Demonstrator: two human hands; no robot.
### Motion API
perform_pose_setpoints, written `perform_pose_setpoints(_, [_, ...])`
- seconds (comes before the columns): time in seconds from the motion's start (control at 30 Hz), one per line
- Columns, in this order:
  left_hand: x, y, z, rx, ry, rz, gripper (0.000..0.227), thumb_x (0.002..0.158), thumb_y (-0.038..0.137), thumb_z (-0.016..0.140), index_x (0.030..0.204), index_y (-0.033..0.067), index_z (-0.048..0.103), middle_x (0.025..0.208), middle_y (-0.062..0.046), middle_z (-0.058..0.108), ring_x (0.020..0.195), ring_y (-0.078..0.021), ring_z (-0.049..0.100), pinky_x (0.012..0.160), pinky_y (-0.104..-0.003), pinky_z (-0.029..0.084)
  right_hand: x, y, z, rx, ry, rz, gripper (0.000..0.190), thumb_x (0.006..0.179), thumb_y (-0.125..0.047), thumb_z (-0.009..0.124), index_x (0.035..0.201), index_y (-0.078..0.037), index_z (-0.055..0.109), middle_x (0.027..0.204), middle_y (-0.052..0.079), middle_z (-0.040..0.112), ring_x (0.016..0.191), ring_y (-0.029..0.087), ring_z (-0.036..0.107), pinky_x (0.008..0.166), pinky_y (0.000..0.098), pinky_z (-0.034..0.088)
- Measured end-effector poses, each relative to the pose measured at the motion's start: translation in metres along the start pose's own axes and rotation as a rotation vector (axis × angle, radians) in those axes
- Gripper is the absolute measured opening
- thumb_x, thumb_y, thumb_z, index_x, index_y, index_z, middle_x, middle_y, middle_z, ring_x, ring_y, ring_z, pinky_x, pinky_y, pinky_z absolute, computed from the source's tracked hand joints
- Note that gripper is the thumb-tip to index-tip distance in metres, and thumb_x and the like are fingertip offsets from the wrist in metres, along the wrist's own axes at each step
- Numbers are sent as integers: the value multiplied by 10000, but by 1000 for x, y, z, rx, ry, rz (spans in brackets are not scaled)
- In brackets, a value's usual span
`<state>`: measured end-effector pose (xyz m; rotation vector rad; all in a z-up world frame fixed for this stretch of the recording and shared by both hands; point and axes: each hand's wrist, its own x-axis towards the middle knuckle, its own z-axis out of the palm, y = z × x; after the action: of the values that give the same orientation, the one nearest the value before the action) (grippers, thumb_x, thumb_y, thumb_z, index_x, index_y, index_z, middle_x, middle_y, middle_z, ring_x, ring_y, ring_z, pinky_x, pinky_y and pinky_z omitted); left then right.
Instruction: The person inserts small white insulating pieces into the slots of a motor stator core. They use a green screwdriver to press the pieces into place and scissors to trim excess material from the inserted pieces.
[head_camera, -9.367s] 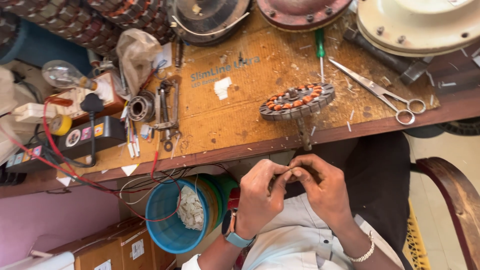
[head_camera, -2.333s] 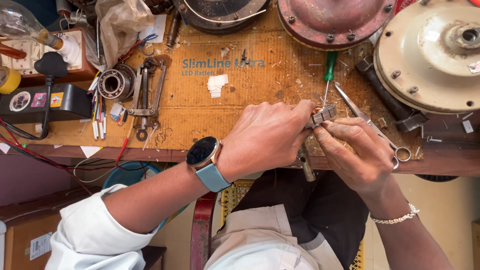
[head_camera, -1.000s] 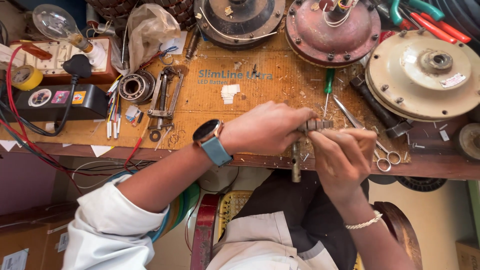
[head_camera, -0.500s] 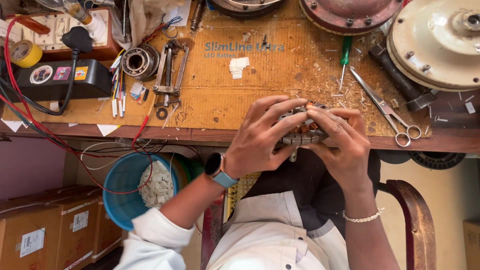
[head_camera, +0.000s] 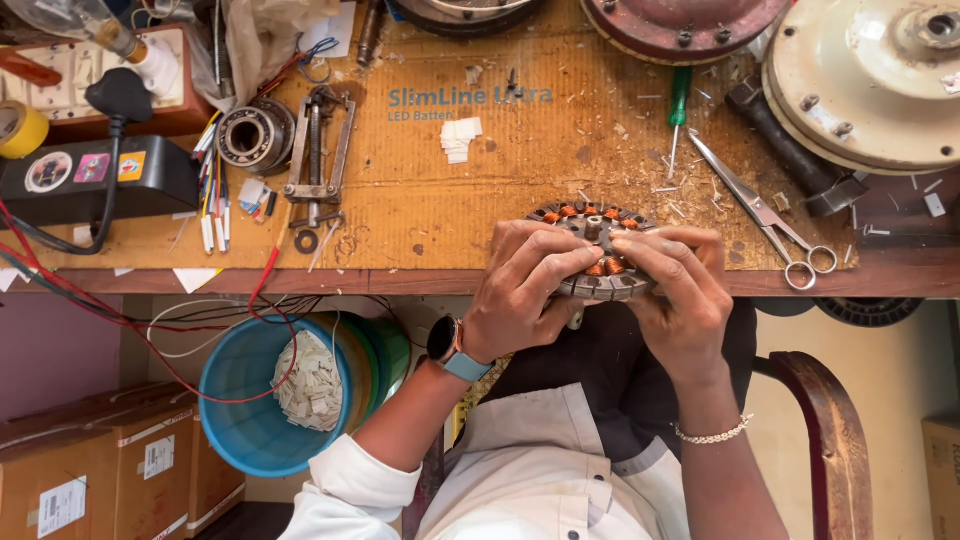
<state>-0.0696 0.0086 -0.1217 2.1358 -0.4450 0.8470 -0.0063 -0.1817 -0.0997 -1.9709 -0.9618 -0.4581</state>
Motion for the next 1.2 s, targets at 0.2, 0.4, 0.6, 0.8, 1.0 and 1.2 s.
perform_pose_setpoints(0.2, [7, 8, 1, -2, 38, -39, 478, 759, 84, 796, 1215, 107, 653, 1155, -32, 676, 1095, -254, 618, 999, -417, 433, -1, -6, 2, 5, 34, 59, 335, 850, -86, 831, 1157, -58, 701, 1185, 70, 740, 1166, 268, 654, 1014, 374, 530])
perform_pose_setpoints(0.4, [4, 5, 2, -27, 45, -41, 433, 775, 84, 786, 1192, 104, 671, 1133, -34, 687, 1077, -249, 624, 984, -413, 449, -2, -10, 1, 59, 41, 123, 416, 797, -49, 846, 1186, -28, 701, 1158, 80, 729, 1162, 279, 653, 1009, 374, 540])
perform_pose_setpoints(0.6, [2, 2, 4, -21, 58, -54, 435, 740, 51, 746, 1167, 103, 683, 1114, -31, 690, 1062, -250, 624, 972, -414, 457, -2, -13, 3, 33, 48, 98, 335, 805, 18, 821, 1110, -43, 693, 1171, 83, 735, 1173, 283, 651, 1030, 384, 536])
perform_pose_setpoints(0.8, [5, 8, 1, -26, 45, -90, 435, 706, 57, 716, 1138, 104, 690, 1098, -30, 700, 1050, -246, 629, 970, -409, 447, -4, -16, 6, 27, 60, 135, 316, 841, 42, 794, 1118, -49, 674, 1180, 71, 731, 1202, 282, 649, 1033, 368, 537])
perform_pose_setpoints(1.0, [9, 10, 0, -22, 53, -73, 394, 750, 107, 758, 1135, 93, 679, 1091, -40, 687, 1044, -251, 626, 959, -417, 437, -8, -19, 9, 9, 79, 161, 286, 885, 10, 802, 1126, -54, 663, 1187, 70, 725, 1217, 283, 648, 1042, 370, 537])
perform_pose_setpoints(1.2, [4, 7, 1, -11, 42, -89, 374, 760, 80, 749, 1127, 97, 679, 1093, -36, 690, 1062, -244, 638, 983, -410, 442, -9, -18, 9, 2, 83, 160, 283, 905, -30, 823, 1142, -62, 672, 1203, 63, 732, 1225, 271, 660, 1040, 355, 540])
